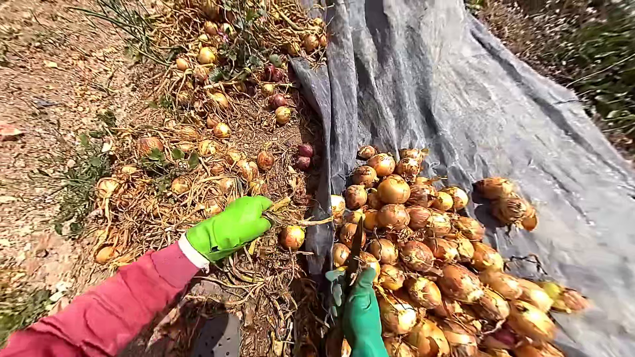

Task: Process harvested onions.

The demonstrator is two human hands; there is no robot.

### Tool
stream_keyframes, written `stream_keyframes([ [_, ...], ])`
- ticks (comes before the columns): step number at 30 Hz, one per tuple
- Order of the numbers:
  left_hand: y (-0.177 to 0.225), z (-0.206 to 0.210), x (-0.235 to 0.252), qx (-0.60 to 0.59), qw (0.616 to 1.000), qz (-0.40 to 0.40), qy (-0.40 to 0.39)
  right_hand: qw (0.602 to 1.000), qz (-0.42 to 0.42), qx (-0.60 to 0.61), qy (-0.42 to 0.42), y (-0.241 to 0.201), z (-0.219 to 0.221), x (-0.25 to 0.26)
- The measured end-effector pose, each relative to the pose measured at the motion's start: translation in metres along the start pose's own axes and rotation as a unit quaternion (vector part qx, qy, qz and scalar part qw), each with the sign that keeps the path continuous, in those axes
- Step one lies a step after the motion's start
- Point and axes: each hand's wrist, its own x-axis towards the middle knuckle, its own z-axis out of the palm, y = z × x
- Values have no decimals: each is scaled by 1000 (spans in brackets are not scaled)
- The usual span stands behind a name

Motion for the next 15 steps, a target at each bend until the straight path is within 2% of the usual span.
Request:
stream_keyframes([
  [2, -12, -9, 17, 10, 999, 12, 52, 1000, 0, 6, 4, 5, -3, 2],
  [4, -22, 1, 40, 51, 997, 17, 53, 1000, 13, -6, -12, 9, 4, 1],
  [7, -26, 47, 55, 69, 996, -59, -24, 999, 8, -32, -43, 14, 16, 0],
  [11, -18, 114, 9, 48, 986, -100, -124, 995, 16, -58, -74, 25, 12, 3],
  [13, -10, 128, -17, 59, 975, -109, -182, 995, 15, -70, -74, 28, 9, 7],
  [15, 17, 122, -43, 67, 952, -137, -265, 994, 14, -74, -75, 26, 7, 8],
])
